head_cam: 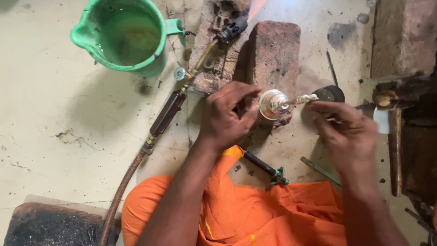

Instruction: The person sits on the workshop floor holding a small silver ornamental object with a turned stem and base. They use pliers to grip and work the piece, hold it near a lit blowtorch flame, and manipulate and turn the object by hand while working on its parts.

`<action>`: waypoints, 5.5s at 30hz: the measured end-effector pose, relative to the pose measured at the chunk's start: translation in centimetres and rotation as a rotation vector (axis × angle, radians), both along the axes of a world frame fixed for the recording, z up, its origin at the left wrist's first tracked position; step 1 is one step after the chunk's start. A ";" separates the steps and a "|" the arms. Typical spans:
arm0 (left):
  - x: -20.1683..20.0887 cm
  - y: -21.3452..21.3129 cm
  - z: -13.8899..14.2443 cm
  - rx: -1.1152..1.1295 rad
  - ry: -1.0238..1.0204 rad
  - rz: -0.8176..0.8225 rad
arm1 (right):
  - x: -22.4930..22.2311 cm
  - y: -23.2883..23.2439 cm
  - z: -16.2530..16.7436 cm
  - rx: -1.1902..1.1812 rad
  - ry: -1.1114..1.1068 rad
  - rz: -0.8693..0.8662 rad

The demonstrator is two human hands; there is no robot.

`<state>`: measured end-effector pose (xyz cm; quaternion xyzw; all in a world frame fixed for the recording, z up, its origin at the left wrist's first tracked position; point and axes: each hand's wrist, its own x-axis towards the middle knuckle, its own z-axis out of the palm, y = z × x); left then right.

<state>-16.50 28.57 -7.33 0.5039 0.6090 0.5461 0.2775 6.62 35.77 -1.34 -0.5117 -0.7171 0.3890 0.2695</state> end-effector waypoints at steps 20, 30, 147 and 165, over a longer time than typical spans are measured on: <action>1.5 3.5 -2.6 -0.079 -0.141 -0.355 | -1.6 -0.6 -4.8 0.166 0.132 0.033; 1.6 3.4 -2.7 -0.084 -0.178 -0.334 | -1.8 -0.4 -4.3 0.169 0.118 0.062; 15.1 -30.1 7.5 -0.345 1.381 -0.307 | 27.8 -23.3 5.0 -0.001 -0.618 -0.036; 16.7 -23.4 6.2 -0.724 1.425 -0.376 | 28.7 -18.8 0.1 -0.089 -0.337 0.043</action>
